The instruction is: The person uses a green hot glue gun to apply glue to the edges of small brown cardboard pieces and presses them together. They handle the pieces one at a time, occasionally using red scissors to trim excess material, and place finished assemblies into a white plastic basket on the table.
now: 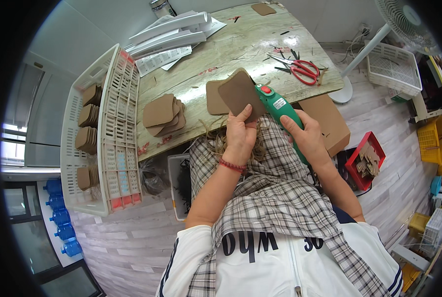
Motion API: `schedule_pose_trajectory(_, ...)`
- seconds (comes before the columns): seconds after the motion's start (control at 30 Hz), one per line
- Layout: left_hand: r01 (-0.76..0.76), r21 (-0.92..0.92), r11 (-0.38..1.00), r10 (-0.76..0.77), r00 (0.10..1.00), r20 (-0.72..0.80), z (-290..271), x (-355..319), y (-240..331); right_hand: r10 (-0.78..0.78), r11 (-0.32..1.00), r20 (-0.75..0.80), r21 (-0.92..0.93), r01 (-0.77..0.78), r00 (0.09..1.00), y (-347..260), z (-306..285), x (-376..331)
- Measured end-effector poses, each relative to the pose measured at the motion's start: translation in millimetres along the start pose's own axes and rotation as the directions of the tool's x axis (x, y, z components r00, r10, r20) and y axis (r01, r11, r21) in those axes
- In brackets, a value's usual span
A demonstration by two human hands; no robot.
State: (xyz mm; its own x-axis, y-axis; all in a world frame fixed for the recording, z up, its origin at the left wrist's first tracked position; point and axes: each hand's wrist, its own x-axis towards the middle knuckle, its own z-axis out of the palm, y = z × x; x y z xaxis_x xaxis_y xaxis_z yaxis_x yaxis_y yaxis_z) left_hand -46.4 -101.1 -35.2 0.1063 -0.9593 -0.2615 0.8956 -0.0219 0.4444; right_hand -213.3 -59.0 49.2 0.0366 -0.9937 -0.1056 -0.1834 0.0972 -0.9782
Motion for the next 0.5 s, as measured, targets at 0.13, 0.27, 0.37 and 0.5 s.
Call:
schedule_pose_trajectory(0.13, 0.017, 0.055, 0.998, -0.019, 0.999, 0.034, -2.5, -8.6, -0.8, -0.005, 1.0, -0.004, -0.005, 0.005, 1.0, -2.4, -1.3, 1.8)
schedule_pose_trajectory(0.27, 0.023, 0.083, 0.996, -0.027, 0.999, 0.042, -11.1, -10.9, -2.9, 0.005, 1.0, 0.02, 0.005, -0.005, 1.0, -1.6, -6.3, 3.4)
schedule_pose_trajectory(0.37, 0.006, 0.174, 0.985, -0.017, 0.998, 0.067, -14.0, -12.4, 5.5, 0.025, 1.0, 0.033, -0.015, -0.024, 0.999, -1.7, -13.7, 2.7)
schedule_pose_trajectory(0.5, -0.026, 0.378, 0.925, -0.032, 0.989, 0.146, -27.6, -10.5, 28.9, 0.048, 0.999, 0.127, -0.018, -0.046, 0.991, -1.7, -29.1, 1.4)
